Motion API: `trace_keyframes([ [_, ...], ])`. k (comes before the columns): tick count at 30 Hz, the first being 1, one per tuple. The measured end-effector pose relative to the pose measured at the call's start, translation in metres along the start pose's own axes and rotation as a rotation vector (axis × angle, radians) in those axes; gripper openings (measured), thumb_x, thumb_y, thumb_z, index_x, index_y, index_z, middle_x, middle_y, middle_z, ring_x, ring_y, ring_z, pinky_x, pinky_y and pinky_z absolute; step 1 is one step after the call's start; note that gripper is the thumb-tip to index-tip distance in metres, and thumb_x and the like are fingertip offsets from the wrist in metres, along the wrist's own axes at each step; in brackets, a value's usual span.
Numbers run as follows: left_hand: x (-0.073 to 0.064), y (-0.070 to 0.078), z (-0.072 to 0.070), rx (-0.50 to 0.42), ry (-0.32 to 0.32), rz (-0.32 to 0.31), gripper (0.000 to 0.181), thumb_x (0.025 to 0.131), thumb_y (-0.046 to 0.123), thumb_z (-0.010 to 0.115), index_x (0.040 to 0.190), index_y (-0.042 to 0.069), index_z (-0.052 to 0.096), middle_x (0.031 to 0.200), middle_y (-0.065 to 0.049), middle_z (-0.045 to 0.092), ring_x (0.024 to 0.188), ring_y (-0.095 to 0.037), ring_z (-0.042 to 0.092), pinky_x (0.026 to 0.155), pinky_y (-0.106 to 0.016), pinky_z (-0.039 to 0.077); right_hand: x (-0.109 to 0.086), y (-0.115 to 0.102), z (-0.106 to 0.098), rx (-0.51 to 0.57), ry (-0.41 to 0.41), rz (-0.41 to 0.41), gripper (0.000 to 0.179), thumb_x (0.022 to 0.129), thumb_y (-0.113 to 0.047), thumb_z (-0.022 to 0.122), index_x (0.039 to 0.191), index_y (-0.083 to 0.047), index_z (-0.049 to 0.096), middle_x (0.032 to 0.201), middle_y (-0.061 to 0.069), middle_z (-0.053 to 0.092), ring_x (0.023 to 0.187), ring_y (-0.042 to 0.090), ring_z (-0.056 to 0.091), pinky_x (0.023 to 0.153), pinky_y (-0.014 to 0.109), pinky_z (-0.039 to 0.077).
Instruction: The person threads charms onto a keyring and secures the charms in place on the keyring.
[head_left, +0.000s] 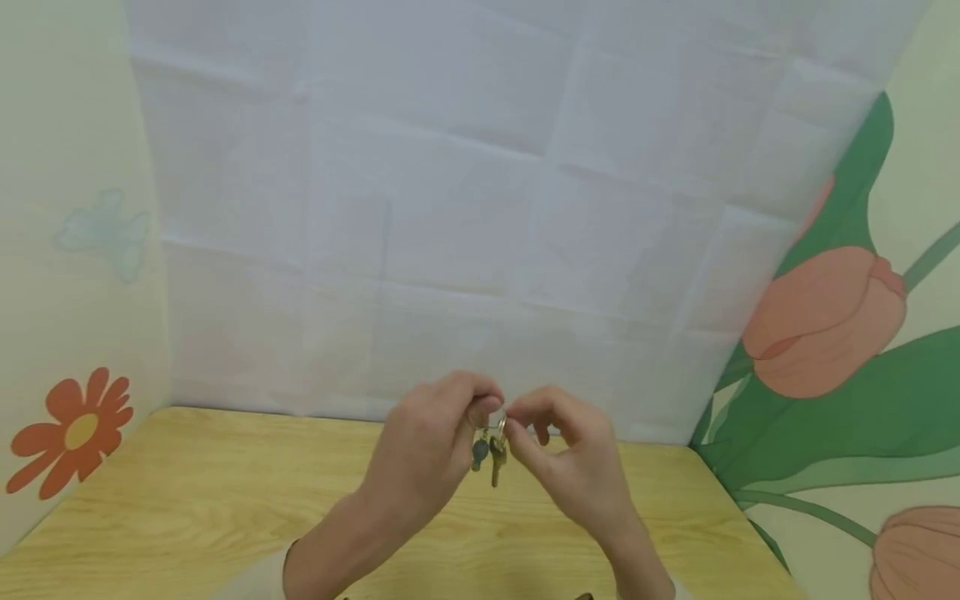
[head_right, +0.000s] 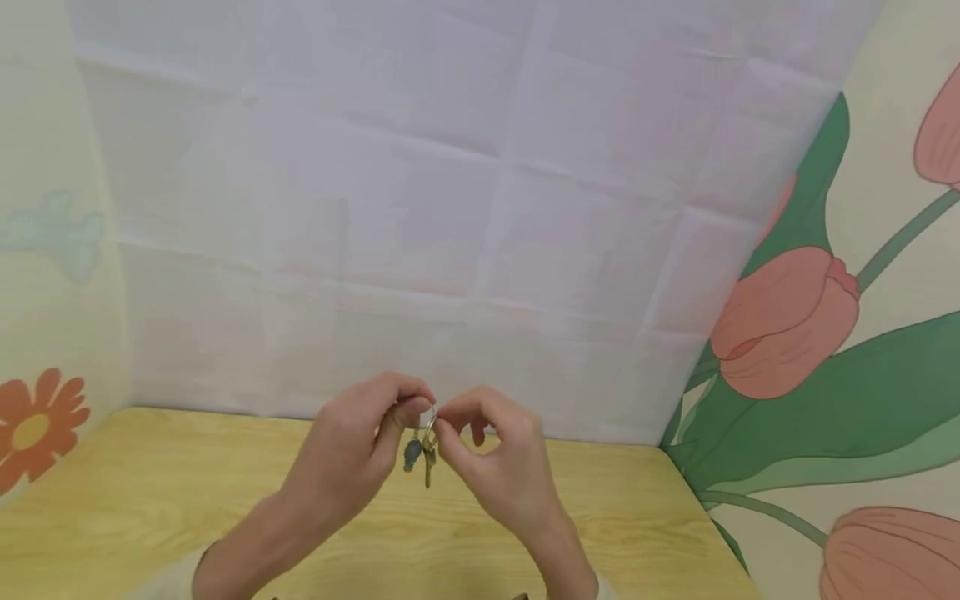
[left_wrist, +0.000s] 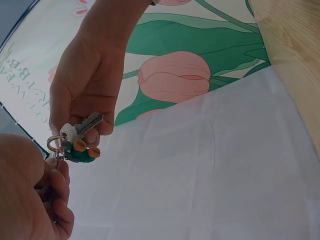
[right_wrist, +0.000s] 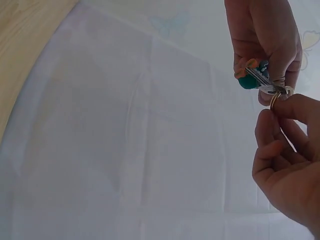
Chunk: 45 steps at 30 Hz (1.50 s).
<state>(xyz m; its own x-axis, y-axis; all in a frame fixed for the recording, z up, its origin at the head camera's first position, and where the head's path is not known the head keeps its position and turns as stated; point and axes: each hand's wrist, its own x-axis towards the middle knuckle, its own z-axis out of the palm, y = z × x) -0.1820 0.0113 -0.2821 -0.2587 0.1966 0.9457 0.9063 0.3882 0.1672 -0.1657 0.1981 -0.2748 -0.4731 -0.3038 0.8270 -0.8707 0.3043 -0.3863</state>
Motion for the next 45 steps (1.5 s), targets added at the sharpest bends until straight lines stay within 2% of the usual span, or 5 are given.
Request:
trace_keyframes([
  [15, 0.0, 0.008, -0.002, 0.045, 0.013, 0.059, 0.01, 0.103, 0.016, 0.062, 0.096, 0.009, 0.066, 0.082, 0.005, 0.064, 0.065, -0.006, 0.056, 0.056, -0.025, 0.046, -0.002, 0.005, 0.004, 0.053, 0.096, 0.081, 0.03, 0.081, 0.019, 0.066, 0.082, -0.011, 0.063, 0.079, 0.003, 0.064, 0.06, 0.014, 0.048, 0.049, 0.022, 0.038],
  [22, -0.002, 0.007, 0.002, 0.062, 0.0, 0.076, 0.02, 0.106, 0.022, 0.055, 0.095, 0.008, 0.063, 0.08, 0.005, 0.063, 0.063, -0.006, 0.054, 0.054, -0.024, 0.043, -0.003, -0.001, 0.003, 0.146, 0.085, 0.343, 0.02, 0.087, 0.012, 0.065, 0.083, -0.007, 0.063, 0.075, 0.009, 0.064, 0.047, 0.021, 0.054, 0.041, 0.03, 0.045],
  [27, -0.003, 0.002, 0.002, 0.098, -0.05, 0.06, 0.009, 0.1, 0.017, 0.065, 0.096, 0.008, 0.064, 0.08, 0.005, 0.064, 0.063, -0.006, 0.054, 0.056, -0.026, 0.045, -0.002, 0.0, 0.001, 0.154, -0.012, 0.465, 0.015, 0.091, 0.007, 0.065, 0.089, -0.008, 0.063, 0.075, 0.01, 0.064, 0.051, 0.025, 0.058, 0.047, 0.03, 0.048],
  [37, 0.001, -0.002, -0.003, 0.09, -0.069, 0.035, 0.008, 0.093, 0.01, 0.074, 0.095, 0.009, 0.067, 0.083, 0.004, 0.067, 0.067, -0.005, 0.059, 0.057, -0.026, 0.046, -0.001, 0.005, -0.001, -0.083, -0.057, 0.076, 0.023, 0.09, 0.005, 0.071, 0.106, -0.013, 0.071, 0.095, -0.003, 0.069, 0.079, 0.015, 0.062, 0.06, 0.026, 0.05],
  [45, 0.002, -0.001, -0.005, 0.083, -0.06, 0.034, 0.007, 0.094, 0.01, 0.073, 0.095, 0.01, 0.066, 0.079, 0.006, 0.064, 0.064, -0.004, 0.054, 0.056, -0.025, 0.044, 0.001, 0.002, -0.001, -0.066, -0.024, -0.017, 0.019, 0.092, 0.005, 0.072, 0.097, -0.013, 0.071, 0.089, -0.004, 0.069, 0.072, 0.013, 0.058, 0.058, 0.026, 0.048],
])
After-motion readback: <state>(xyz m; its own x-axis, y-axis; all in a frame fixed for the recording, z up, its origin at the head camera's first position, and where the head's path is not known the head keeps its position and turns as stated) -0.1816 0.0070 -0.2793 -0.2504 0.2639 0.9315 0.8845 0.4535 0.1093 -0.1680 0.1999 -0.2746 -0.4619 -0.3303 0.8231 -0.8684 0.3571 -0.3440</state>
